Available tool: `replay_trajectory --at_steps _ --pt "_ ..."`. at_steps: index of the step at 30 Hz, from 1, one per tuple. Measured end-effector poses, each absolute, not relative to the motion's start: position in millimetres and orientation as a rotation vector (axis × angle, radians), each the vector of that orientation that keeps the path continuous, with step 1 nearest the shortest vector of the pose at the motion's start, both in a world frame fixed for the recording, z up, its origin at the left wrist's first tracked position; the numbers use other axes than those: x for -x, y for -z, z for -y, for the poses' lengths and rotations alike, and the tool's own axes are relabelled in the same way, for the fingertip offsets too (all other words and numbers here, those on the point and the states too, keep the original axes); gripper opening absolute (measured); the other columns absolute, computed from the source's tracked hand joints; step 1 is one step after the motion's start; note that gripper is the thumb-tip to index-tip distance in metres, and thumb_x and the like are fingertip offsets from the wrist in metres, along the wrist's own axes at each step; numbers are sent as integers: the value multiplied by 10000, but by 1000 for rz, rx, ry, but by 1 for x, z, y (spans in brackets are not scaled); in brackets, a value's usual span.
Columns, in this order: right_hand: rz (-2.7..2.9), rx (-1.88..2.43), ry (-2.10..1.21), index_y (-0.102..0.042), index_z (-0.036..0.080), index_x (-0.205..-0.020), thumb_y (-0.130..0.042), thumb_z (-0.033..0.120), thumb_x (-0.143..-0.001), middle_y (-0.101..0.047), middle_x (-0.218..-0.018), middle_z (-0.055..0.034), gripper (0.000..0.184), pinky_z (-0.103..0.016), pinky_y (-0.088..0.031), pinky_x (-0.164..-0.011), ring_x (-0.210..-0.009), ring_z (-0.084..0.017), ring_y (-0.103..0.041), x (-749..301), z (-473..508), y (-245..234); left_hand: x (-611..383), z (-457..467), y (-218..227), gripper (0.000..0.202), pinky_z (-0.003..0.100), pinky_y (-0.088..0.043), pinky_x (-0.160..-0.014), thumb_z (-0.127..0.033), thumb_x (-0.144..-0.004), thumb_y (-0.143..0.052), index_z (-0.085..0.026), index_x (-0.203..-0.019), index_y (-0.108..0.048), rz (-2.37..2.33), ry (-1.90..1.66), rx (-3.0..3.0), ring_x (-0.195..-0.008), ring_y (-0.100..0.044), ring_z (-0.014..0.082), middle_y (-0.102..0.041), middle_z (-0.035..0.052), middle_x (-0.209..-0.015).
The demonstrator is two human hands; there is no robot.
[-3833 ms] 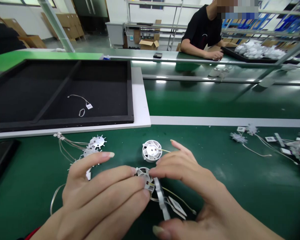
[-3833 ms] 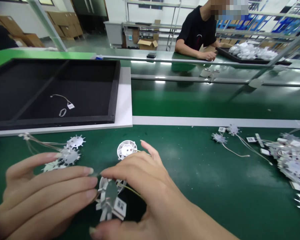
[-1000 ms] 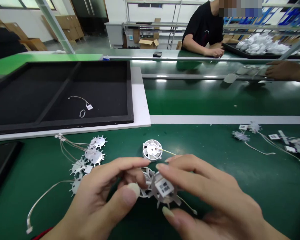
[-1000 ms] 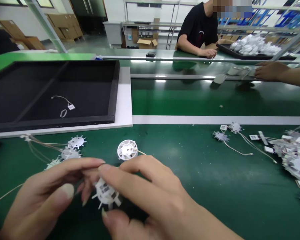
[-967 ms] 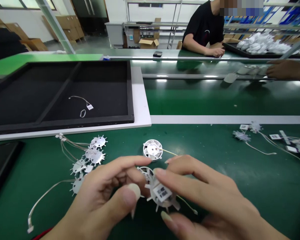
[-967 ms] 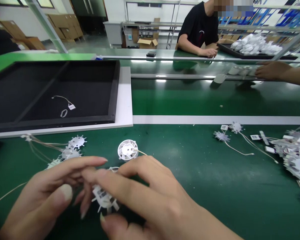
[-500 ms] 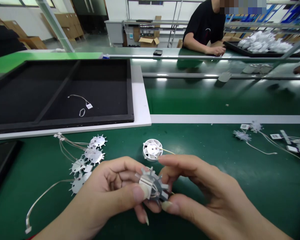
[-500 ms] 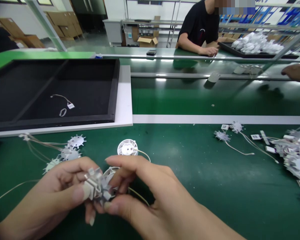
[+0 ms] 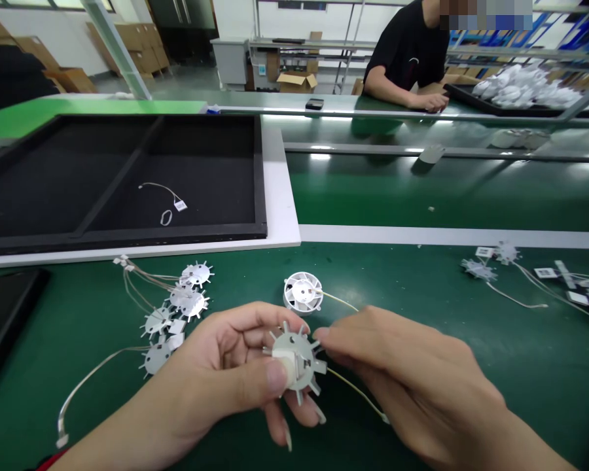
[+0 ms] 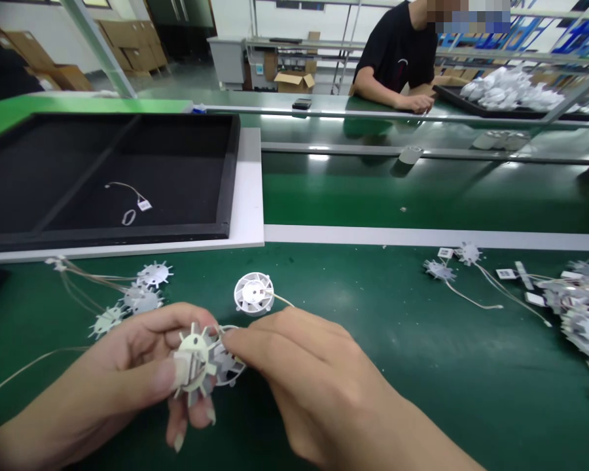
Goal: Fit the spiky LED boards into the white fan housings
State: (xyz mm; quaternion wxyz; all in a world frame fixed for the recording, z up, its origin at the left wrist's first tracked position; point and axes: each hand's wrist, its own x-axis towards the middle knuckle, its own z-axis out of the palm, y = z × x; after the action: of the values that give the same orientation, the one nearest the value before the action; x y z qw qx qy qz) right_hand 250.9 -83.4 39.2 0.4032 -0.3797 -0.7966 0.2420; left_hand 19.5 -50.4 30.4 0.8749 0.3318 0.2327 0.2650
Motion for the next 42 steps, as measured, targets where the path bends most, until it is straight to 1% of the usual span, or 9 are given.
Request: replay_trajectory --at_steps 5,11,16,20,25,32,35,39,42 --pt "1975 1007 -652 -730 271 -1141 -562 1 -943 -816 -908 -9 375 -235 -625 -654 -739 -154 -760 -248 82 -48 -19 51 -28 176 152 -660 -689 -282 -957 -843 -232 -1113 -779 -557 -599 -746 -788 -830 155 -847 31 -889" --pt "1874 1033 -905 -784 211 -932 -695 102 -904 -810 -799 28 144 -189 -567 -650 -681 -105 -734 -245 81 -56 -21 54 -29 164 132 -652 -711 -246 -940 -859 -219 -1090 -797 -605 -585 -771 -811 -825 135 -850 12 -899" --pt "1822 1128 -968 -842 280 -957 -679 178 -973 -780 -729 37 193 -192 -551 -590 -593 -107 -682 -245 86 -54 -21 55 -30 142 132 -642 -712 -257 -954 -847 -231 -1084 -795 -600 -554 -769 -827 -832 140 -851 2 -885" --pt "1778 1123 -1081 -856 341 -904 -750 227 -944 -797 -731 52 161 -199 -586 -604 -577 -122 -686 -244 87 -55 -20 57 -31 142 125 -627 -714 -235 -942 -855 -233 -1070 -794 -596 -560 -771 -806 -828 129 -851 0 -879" --pt "1819 1229 -1105 -816 292 -790 -702 247 -961 -783 -686 51 211 -186 -464 -423 -496 -109 -634 -243 84 -57 -21 57 -30 143 127 -603 -687 -289 -945 -845 -261 -1069 -779 -715 -551 -929 -819 -803 128 -841 -5 -870" --pt "1929 1310 -1076 -777 246 -838 -641 287 -1025 -724 -653 46 234 -210 -441 -493 -522 -104 -587 -252 82 -50 -17 57 -27 235 163 -558 -602 -411 -951 -795 -304 -1149 -731 -899 -505 -1237 -581 -678 94 -731 -49 -794" --pt "1829 1343 -1131 -772 227 -833 -637 296 -1025 -685 -651 31 244 -222 -419 -496 -550 -114 -564 -253 76 -47 -17 57 -25 263 203 -585 -685 -432 -963 -752 -343 -1210 -732 -1060 -681 -1557 -740 -685 143 -741 -11 -928" --pt "1673 1479 -1027 -800 230 -838 -646 320 -995 -753 -1046 -49 238 -263 -494 -588 -667 -128 -627 -256 66 -39 -20 56 -19 206 323 -582 -1013 -343 -1013 -683 -358 -1211 -738 -1133 -878 -1898 -1155 -691 228 -680 21 -1392" --pt "1645 1551 -1076 -794 216 -813 -630 376 -998 -746 -1144 -79 295 -304 -500 -652 -731 -152 -640 -262 58 -32 -22 52 -13 238 346 -620 -987 -378 -1039 -658 -376 -1271 -715 -1165 -819 -1970 -1370 -614 309 -622 20 -1501"
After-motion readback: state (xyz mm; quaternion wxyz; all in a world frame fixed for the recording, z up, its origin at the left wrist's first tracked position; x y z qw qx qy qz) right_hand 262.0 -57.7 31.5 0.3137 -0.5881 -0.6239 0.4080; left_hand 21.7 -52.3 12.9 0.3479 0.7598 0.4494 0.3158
